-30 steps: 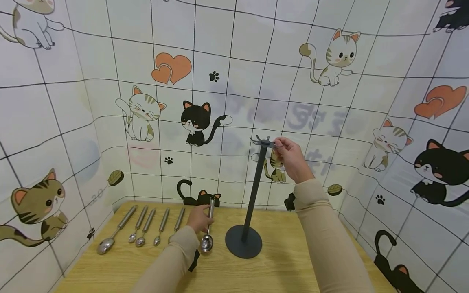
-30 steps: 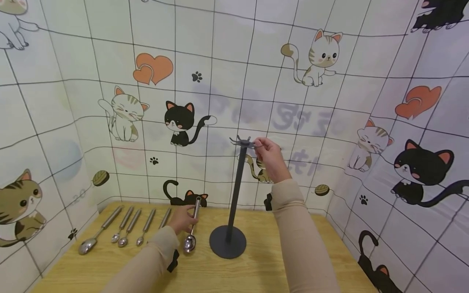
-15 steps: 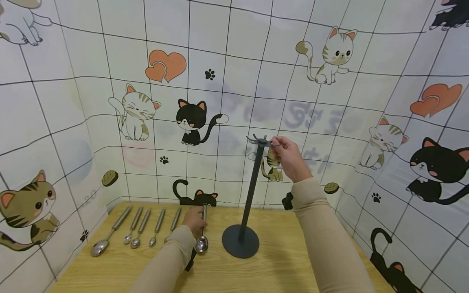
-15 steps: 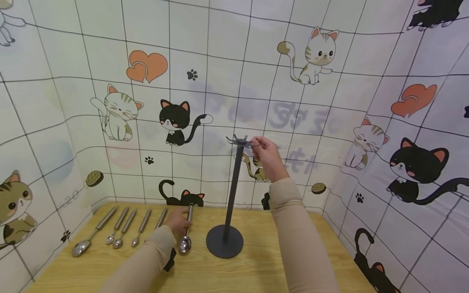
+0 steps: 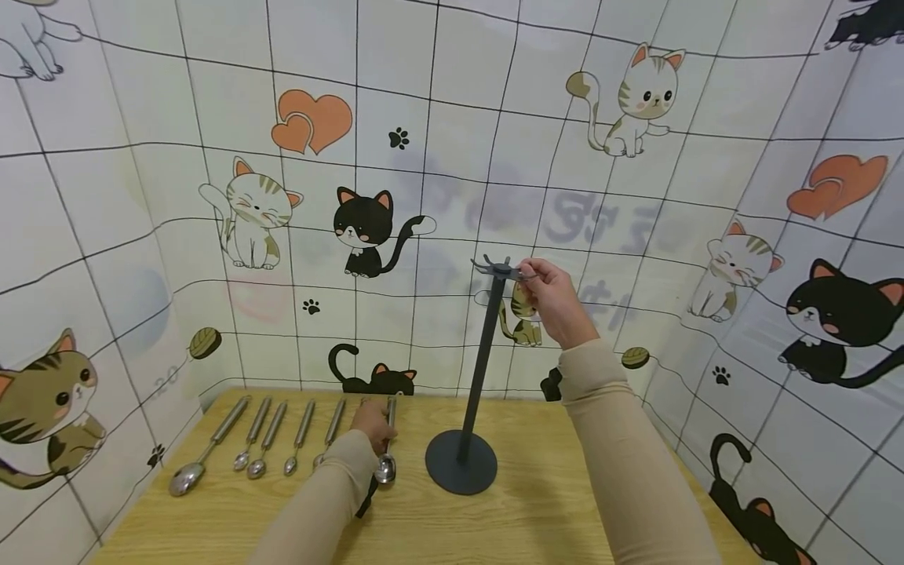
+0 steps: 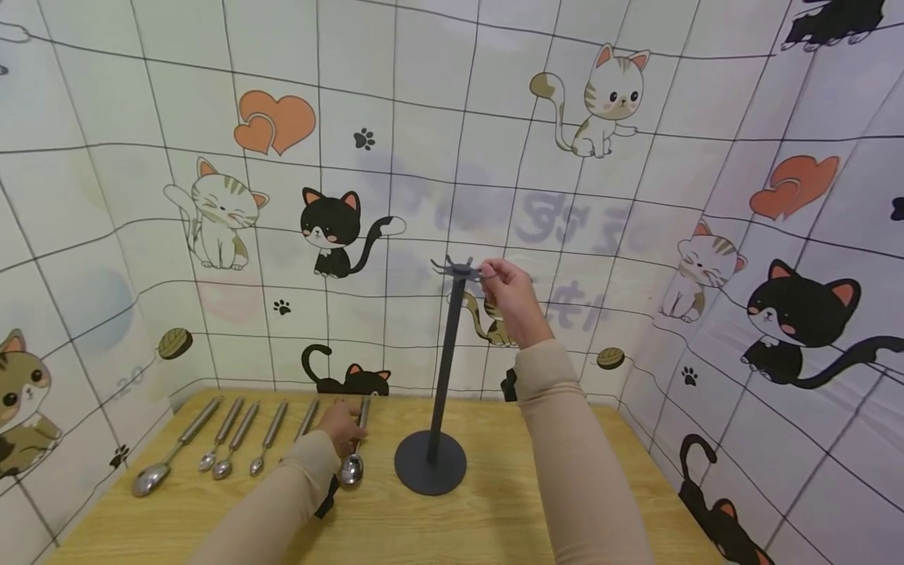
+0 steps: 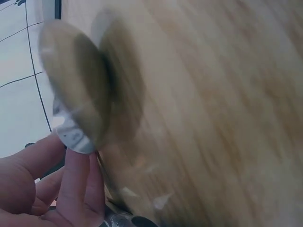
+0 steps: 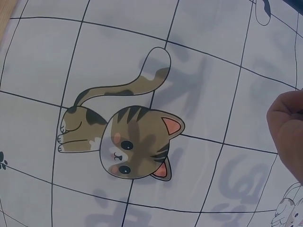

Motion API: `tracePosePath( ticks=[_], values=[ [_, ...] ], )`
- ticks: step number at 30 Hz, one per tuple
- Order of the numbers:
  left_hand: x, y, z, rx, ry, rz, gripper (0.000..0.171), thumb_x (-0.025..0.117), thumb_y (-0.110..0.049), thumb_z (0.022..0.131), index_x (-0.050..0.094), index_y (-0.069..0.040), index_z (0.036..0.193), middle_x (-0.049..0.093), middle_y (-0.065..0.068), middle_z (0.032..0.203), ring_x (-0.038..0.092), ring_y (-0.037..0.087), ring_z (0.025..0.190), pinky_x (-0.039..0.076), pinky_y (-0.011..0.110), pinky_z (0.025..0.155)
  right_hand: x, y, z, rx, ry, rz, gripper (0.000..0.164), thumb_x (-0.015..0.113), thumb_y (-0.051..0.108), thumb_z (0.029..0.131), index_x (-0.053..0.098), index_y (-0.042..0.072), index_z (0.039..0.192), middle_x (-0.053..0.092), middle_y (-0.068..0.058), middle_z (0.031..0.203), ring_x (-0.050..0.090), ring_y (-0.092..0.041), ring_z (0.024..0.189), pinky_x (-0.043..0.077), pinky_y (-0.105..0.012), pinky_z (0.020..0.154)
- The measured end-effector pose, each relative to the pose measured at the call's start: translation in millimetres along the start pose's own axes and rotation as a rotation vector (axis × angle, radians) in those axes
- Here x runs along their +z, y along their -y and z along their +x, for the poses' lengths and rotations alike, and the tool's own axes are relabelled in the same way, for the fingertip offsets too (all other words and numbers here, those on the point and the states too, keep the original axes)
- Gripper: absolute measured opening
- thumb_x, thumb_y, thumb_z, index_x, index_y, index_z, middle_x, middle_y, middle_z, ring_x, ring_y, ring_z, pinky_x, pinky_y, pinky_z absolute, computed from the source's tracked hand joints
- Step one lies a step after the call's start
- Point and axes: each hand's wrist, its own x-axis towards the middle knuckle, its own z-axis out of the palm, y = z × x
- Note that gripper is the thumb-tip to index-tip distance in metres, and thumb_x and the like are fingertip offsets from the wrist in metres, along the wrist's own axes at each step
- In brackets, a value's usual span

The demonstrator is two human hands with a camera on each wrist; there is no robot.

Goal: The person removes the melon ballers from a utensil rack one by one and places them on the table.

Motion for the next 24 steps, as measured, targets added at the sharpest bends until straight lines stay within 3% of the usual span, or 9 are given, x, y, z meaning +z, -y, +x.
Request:
tracePosePath(
  ticks=[4, 7, 11, 13, 18, 22, 24],
  values=[
    [0.2, 1.0, 1.7, 0.018, 0.006, 0.056, 0.053, 0.081, -0.002, 0.084, 0.060, 0.015, 0.130, 0.062, 0.032, 0.126, 0.070, 0.029, 0.073, 0.059, 0.035, 0.066, 0.6, 1.1, 0.0, -0.001, -0.002, -0.011, 0.022, 0.052, 0.029, 0.105, 0.059, 0.009, 0.108, 0.047, -0.002, 0.081, 0.038, -0.022, 0.075, 0.031, -0.031, 0.069],
    [0.8, 2.4, 3.1, 0.011, 0.011, 0.038, 0.054, 0.081, -0.002, 0.084, 0.059, 0.015, 0.130, 0.062, 0.032, 0.125, 0.069, 0.030, 0.075, 0.059, 0.036, 0.065, 0.7, 2.0, 0.2, 0.006, -0.005, -0.011, 0.022, 0.052, 0.029, 0.105, 0.058, 0.008, 0.109, 0.047, -0.003, 0.082, 0.039, -0.023, 0.077, 0.032, -0.032, 0.070],
    [1.7, 3.5, 4.4, -0.008, 0.016, -0.012, 0.055, 0.080, 0.000, 0.085, 0.057, 0.015, 0.132, 0.062, 0.034, 0.123, 0.068, 0.024, 0.058, 0.059, 0.034, 0.057, 0.5, 2.9, -0.1, 0.014, 0.001, -0.016, 0.024, 0.051, 0.029, 0.106, 0.058, 0.007, 0.111, 0.047, -0.003, 0.083, 0.038, -0.022, 0.076, 0.032, -0.031, 0.070],
    [1.7, 4.1, 4.6, -0.013, 0.018, -0.016, 0.054, 0.079, 0.000, 0.085, 0.057, 0.015, 0.132, 0.061, 0.034, 0.125, 0.066, 0.021, 0.058, 0.057, 0.032, 0.054, 0.7, 2.9, -0.7, 0.016, 0.006, -0.023, 0.024, 0.050, 0.029, 0.106, 0.057, 0.007, 0.112, 0.047, -0.003, 0.083, 0.038, -0.021, 0.075, 0.032, -0.031, 0.069],
    [2.8, 4.9, 3.5, -0.015, 0.012, -0.020, 0.053, 0.080, 0.000, 0.084, 0.058, 0.015, 0.130, 0.060, 0.034, 0.127, 0.069, 0.030, 0.072, 0.059, 0.036, 0.059, 0.4, 2.1, -2.0, 0.024, 0.007, -0.032, 0.024, 0.050, 0.030, 0.106, 0.058, 0.008, 0.114, 0.046, -0.003, 0.084, 0.038, -0.018, 0.074, 0.031, -0.033, 0.070],
    [-1.5, 0.2, -1.4, -0.004, -0.015, 0.002, 0.054, 0.082, -0.004, 0.084, 0.059, 0.014, 0.130, 0.062, 0.032, 0.125, 0.070, 0.039, 0.093, 0.060, 0.046, 0.077, 0.1, 2.6, -2.1, 0.031, 0.003, -0.027, 0.024, 0.050, 0.030, 0.106, 0.059, 0.009, 0.114, 0.047, -0.002, 0.085, 0.039, -0.017, 0.075, 0.031, -0.033, 0.070],
    [-6.2, -3.8, -3.0, -0.002, -0.017, -0.020, 0.056, 0.082, -0.006, 0.085, 0.058, 0.014, 0.131, 0.061, 0.032, 0.127, 0.066, 0.040, 0.101, 0.059, 0.047, 0.080, -0.2, 2.8, -2.5, 0.028, 0.006, -0.027, 0.025, 0.050, 0.031, 0.106, 0.058, 0.009, 0.114, 0.047, -0.002, 0.085, 0.039, -0.017, 0.076, 0.032, -0.031, 0.070]
  ],
)
